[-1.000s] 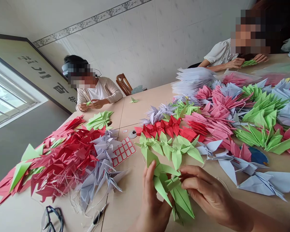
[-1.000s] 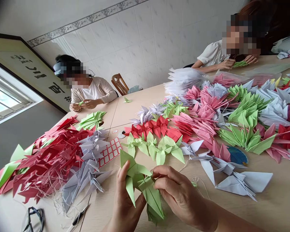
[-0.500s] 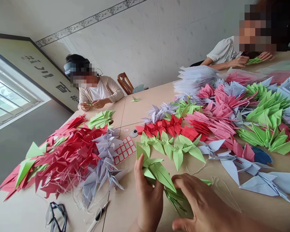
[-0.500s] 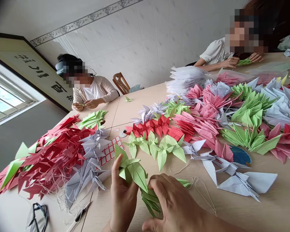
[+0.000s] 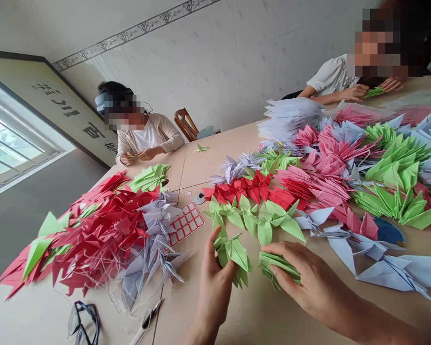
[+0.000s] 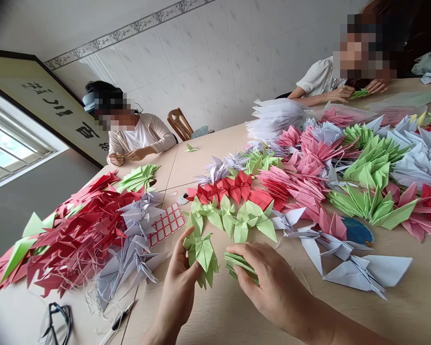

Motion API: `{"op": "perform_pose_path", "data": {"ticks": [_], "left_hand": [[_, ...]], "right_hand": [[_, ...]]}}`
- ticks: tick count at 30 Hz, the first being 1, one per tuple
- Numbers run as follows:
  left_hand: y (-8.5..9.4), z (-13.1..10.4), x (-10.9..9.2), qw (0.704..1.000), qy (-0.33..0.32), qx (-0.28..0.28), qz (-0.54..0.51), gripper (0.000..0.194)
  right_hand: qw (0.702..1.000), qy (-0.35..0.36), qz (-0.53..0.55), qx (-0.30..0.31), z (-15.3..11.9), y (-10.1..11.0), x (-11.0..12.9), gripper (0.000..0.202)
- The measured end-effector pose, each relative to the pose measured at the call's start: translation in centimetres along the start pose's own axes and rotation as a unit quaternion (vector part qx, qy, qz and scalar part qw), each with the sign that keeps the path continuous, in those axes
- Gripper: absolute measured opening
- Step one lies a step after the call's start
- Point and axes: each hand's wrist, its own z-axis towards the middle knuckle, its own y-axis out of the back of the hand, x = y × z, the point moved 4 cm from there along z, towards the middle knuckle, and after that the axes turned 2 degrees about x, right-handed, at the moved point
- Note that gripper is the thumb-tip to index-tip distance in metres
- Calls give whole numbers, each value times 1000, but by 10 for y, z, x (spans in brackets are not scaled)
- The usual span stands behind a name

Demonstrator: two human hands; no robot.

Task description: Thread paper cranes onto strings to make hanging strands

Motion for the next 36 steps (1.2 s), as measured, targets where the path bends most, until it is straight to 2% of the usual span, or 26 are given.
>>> {"op": "perform_pose_path", "data": {"ticks": [4, 8, 10, 15, 19, 22, 25, 28, 32, 36], "left_hand": [[0, 2, 2, 998, 39, 16, -47, 53], [-2, 3, 7, 989, 109, 35, -97, 41], [-5, 3, 9, 986, 119, 56, -107, 34], [-11, -2, 13, 988, 90, 122, -37, 24], [-11, -6, 14, 988, 54, 138, 45, 26], [-11, -7, 12, 985, 38, 149, 74, 26], [-10, -6, 9, 984, 21, 158, 75, 26], [-6, -3, 9, 989, 8, 137, 52, 25], [-3, 0, 14, 993, 33, 111, -12, 29], [-5, 4, 13, 989, 58, 95, -101, 36]], "right_hand": [[1000, 12, -18, 4, 2, 1, -5, 32], [998, 16, -36, 49, 3, -5, -10, 34], [996, 21, -52, 69, 2, -8, -12, 33], [997, 32, -44, 47, 0, -7, -10, 26], [999, 21, 10, 30, 1, -2, -8, 15], [998, 12, 45, 39, 3, 0, -6, 8], [992, -39, 104, 54, 6, 2, -7, 11], [978, -112, 159, 74, 7, 4, -10, 15], [951, -180, 230, 105, 7, 2, -15, 23], [914, -228, 318, 104, 6, -1, -20, 28]]}}
